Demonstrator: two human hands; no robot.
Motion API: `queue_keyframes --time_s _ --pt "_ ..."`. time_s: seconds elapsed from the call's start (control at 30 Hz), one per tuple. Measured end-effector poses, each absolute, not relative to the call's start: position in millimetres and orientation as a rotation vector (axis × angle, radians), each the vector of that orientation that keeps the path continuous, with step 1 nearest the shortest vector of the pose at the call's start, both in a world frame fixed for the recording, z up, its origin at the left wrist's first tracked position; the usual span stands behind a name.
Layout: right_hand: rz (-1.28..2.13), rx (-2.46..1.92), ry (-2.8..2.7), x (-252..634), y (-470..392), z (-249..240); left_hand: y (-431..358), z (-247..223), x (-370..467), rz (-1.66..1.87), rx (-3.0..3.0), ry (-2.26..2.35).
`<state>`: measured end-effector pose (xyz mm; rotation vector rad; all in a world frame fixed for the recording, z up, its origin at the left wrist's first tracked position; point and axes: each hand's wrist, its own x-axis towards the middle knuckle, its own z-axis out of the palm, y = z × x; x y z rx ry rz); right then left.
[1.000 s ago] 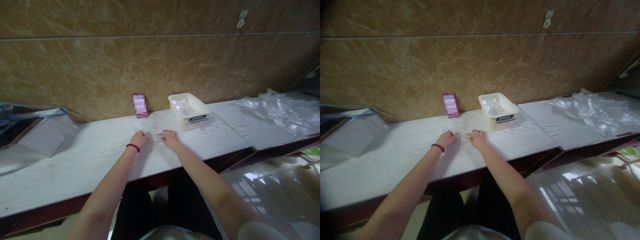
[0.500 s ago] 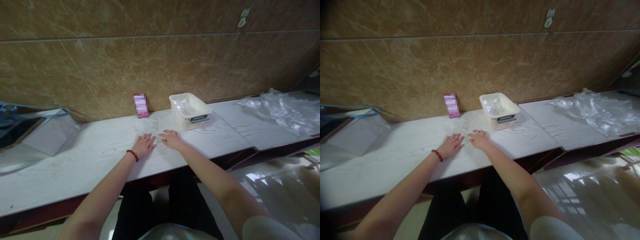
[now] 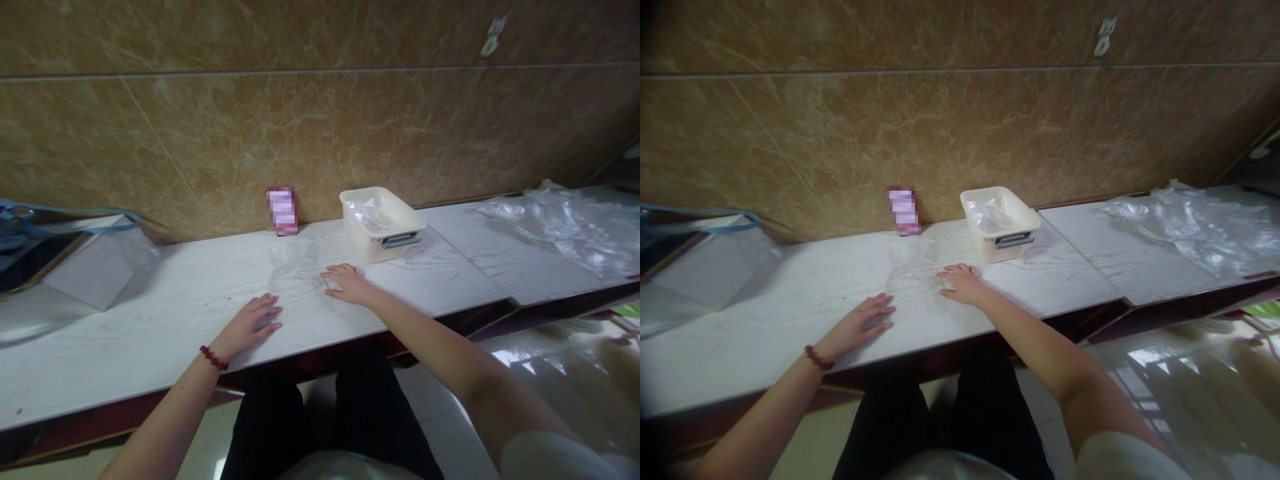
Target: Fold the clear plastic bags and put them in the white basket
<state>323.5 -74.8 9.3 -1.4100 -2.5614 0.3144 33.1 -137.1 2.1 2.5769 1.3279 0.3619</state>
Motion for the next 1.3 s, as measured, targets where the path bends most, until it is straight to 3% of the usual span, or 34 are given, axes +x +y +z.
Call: queue_keyframes --time_s 0.2,0.6,0.9,1.3 --pt "0.324 -1.307 -2.578 325 -83 6 -137 -1 47 0.572 2.591 1.335" --pt "0.283 -0.894 -2.900 338 -91 16 -147 28 58 0.640 2.229 1.543" --pt "0.092 -0.943 -2.727 322 -81 3 -138 17 48 0.688 2.257 1.432" --pt "0.141 -0.864 -2.686 319 -69 -3 -106 13 37 0.578 2.368 1.302"
